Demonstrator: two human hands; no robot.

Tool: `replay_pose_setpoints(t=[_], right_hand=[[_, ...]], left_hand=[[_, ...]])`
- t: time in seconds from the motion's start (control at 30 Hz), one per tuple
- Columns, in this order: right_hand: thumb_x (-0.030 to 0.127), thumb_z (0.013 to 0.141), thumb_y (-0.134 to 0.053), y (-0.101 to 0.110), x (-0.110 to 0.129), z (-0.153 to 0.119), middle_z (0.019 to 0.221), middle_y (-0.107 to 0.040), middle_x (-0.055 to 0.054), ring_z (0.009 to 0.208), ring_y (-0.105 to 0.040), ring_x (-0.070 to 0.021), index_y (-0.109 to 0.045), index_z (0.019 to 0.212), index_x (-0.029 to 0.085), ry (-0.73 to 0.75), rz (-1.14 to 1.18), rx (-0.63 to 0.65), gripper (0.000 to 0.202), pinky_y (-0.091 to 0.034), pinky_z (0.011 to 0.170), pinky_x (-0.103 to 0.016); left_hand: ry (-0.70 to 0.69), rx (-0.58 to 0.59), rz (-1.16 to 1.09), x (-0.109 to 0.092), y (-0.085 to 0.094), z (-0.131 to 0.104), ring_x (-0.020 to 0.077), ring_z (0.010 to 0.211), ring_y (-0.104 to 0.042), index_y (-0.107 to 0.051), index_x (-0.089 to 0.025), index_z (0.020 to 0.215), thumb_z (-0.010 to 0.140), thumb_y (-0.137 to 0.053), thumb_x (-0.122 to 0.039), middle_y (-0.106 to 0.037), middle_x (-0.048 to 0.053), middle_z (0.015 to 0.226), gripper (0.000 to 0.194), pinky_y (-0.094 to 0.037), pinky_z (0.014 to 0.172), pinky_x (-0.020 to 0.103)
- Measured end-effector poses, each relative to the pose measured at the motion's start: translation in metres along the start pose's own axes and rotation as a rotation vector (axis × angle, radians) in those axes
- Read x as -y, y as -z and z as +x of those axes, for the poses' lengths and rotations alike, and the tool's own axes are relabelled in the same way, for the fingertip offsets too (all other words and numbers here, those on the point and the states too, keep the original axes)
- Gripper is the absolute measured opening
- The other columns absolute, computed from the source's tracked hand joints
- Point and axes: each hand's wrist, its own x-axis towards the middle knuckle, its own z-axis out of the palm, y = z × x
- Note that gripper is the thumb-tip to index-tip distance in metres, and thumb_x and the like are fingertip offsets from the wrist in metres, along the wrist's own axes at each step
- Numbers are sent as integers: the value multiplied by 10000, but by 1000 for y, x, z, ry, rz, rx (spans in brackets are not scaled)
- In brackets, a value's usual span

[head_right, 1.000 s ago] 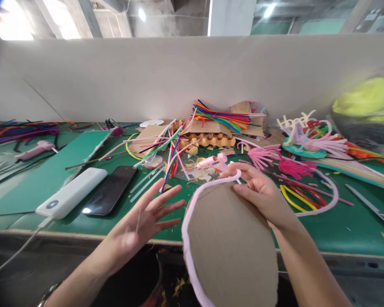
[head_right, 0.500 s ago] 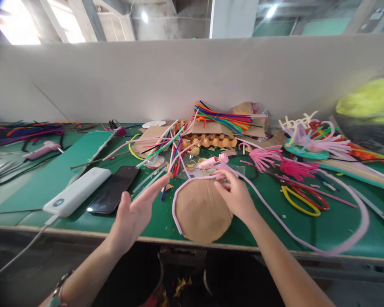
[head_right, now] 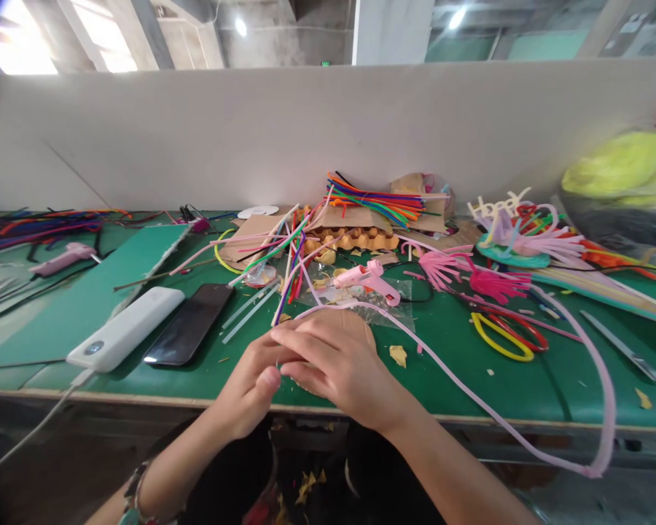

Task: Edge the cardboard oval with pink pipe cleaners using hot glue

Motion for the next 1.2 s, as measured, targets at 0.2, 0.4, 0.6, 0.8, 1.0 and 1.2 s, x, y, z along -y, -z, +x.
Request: replay_pose_setpoints(t=[0.2,0.4,0.6,0.8,1.0,1.2], right_hand=[[167,759,-591,3,-1,3,657,-652,16,621,-604,-95,-640,759,215,-151,224,-122,69,-493,572,-211],[241,750,-594,26,-11,-2,573,-604,28,433,-495,-74,-631,675,228,-467,252,-397,85,-424,430,-226],[303,738,-585,58,-46,-16,530,-570,20,485,-538,-125,-624,697,248,-588,-25,-501,79,-460,495,-281],[225,727,-498,92,-83,-40,1151,-583,-116,1070,-530,-326,-550,1130,215,-676,-510,-136,406,-406,876,-523],[398,726,-503,95,-90,-44,1053,-595,-184,1081,-491,-401,-643,882,173,-857,-628,-171,308,-355,890,-570],[403,594,-613,105,-92,-48,1075,-610,-120,1056,-538,-312,-530,1096,194,-880,-401,-101,550,-454,846,-443]], left_hand=[[-44,104,140,3,5,-3,236,912,-607,-715,-169,764,810,-187,-667,-633,121,1062,728,-452,781,322],[-122,6,-190,14,14,-13,111,466,-588,-700,-148,699,810,-273,-637,-678,128,957,659,-469,481,248],[46,-249,-499,12,29,-11,95,359,-513,-654,-165,517,835,-238,-595,-663,58,671,678,-439,447,278],[194,-273,-621,17,33,-6,87,370,-479,-645,-152,528,800,-449,-495,-595,8,556,479,-392,433,255],[313,-268,-546,18,28,-4,91,405,-475,-616,-131,495,764,-523,-461,-602,24,561,436,-381,460,253],[358,-224,-454,20,23,0,88,420,-467,-587,-134,489,770,-501,-455,-597,24,569,435,-376,480,244]])
